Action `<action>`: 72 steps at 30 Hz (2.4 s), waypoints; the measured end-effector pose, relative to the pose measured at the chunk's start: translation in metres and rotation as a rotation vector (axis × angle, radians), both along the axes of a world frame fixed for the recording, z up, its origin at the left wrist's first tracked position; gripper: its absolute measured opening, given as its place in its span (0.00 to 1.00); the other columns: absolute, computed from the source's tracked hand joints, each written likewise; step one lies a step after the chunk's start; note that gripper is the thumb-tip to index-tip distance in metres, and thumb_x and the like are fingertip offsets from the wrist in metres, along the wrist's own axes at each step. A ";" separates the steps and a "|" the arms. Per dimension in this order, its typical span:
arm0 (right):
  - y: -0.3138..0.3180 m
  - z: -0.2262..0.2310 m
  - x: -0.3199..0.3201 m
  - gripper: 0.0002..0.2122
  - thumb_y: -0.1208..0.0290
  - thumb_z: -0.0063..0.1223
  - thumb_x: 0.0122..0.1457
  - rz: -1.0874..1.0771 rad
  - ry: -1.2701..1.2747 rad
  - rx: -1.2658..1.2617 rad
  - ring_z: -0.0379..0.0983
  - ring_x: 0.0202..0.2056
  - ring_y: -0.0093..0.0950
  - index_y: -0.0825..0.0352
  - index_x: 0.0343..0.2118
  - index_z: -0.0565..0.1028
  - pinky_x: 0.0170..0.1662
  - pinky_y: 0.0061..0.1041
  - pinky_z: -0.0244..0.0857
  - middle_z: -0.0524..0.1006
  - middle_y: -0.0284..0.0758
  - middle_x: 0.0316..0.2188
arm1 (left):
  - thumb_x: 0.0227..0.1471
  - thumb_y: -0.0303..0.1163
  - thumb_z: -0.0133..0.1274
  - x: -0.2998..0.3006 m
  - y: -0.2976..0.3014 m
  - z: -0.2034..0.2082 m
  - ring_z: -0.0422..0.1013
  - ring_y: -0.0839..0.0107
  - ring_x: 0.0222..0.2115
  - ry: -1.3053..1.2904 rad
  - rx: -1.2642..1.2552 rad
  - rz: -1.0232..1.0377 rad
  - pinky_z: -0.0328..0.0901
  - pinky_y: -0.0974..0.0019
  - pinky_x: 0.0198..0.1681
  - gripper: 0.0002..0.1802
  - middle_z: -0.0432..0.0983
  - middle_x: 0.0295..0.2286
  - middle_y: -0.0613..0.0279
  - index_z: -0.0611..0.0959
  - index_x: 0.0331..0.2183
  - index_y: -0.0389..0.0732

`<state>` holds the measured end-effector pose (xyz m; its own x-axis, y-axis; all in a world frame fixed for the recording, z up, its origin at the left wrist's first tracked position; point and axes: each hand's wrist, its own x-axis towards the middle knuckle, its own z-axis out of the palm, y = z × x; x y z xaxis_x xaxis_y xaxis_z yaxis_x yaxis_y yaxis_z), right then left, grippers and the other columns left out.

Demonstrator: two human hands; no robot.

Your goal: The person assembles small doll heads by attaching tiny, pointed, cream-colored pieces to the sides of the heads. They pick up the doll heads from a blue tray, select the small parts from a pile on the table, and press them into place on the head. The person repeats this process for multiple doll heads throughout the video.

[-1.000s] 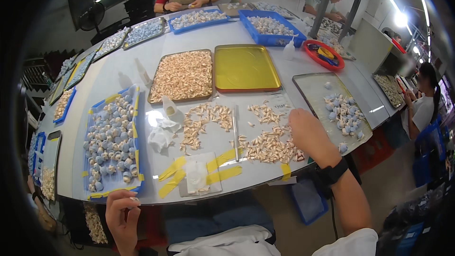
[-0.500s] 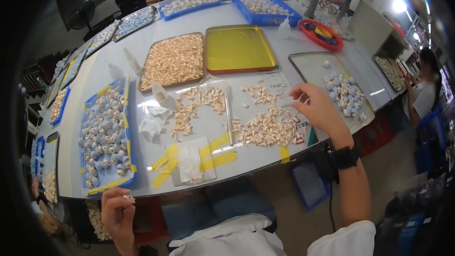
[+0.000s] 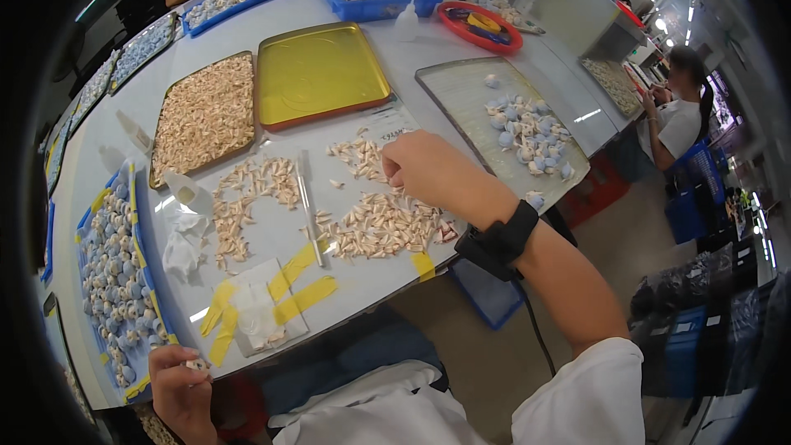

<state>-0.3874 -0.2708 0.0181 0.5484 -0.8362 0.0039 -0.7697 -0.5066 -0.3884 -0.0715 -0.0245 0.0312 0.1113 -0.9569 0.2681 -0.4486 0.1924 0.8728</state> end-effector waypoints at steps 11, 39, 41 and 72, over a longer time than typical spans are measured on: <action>0.003 0.002 -0.006 0.05 0.76 0.54 0.40 -0.090 -0.243 0.092 0.69 0.22 0.26 0.70 0.23 0.75 0.28 0.23 0.63 0.73 0.36 0.18 | 0.46 0.33 0.53 0.000 0.003 -0.006 0.63 0.71 0.30 -0.098 -0.129 0.016 0.61 0.74 0.29 0.10 0.63 0.32 0.53 0.72 0.25 0.37; 0.115 0.022 0.066 0.06 0.87 0.52 0.44 -0.160 -0.923 0.421 0.71 0.26 0.23 0.75 0.27 0.72 0.30 0.18 0.66 0.74 0.38 0.24 | 0.42 0.22 0.54 -0.006 0.001 -0.053 0.71 0.61 0.32 0.918 0.011 -0.134 0.70 0.63 0.33 0.12 0.67 0.35 0.43 0.73 0.32 0.29; 0.113 0.020 0.079 0.06 0.88 0.52 0.43 -0.152 -0.883 0.396 0.71 0.26 0.22 0.75 0.27 0.73 0.31 0.17 0.66 0.74 0.37 0.24 | 0.43 0.34 0.57 -0.017 -0.004 -0.038 0.70 0.66 0.26 0.992 0.182 0.057 0.66 0.72 0.24 0.19 0.66 0.33 0.48 0.70 0.34 0.33; 0.153 0.037 0.147 0.09 0.80 0.63 0.37 0.321 -0.476 0.305 0.62 0.22 0.21 0.63 0.21 0.73 0.26 0.17 0.55 0.68 0.32 0.22 | 0.31 0.31 0.66 -0.005 -0.004 -0.055 0.67 0.68 0.34 0.475 -0.093 -0.187 0.63 0.73 0.35 0.24 0.69 0.31 0.49 0.75 0.32 0.33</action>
<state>-0.2409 -0.1179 0.0552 0.7679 -0.6332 0.0967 -0.3067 -0.4960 -0.8123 -0.0768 -0.0289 -0.0241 0.0704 -0.9466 0.3147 0.0424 0.3181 0.9471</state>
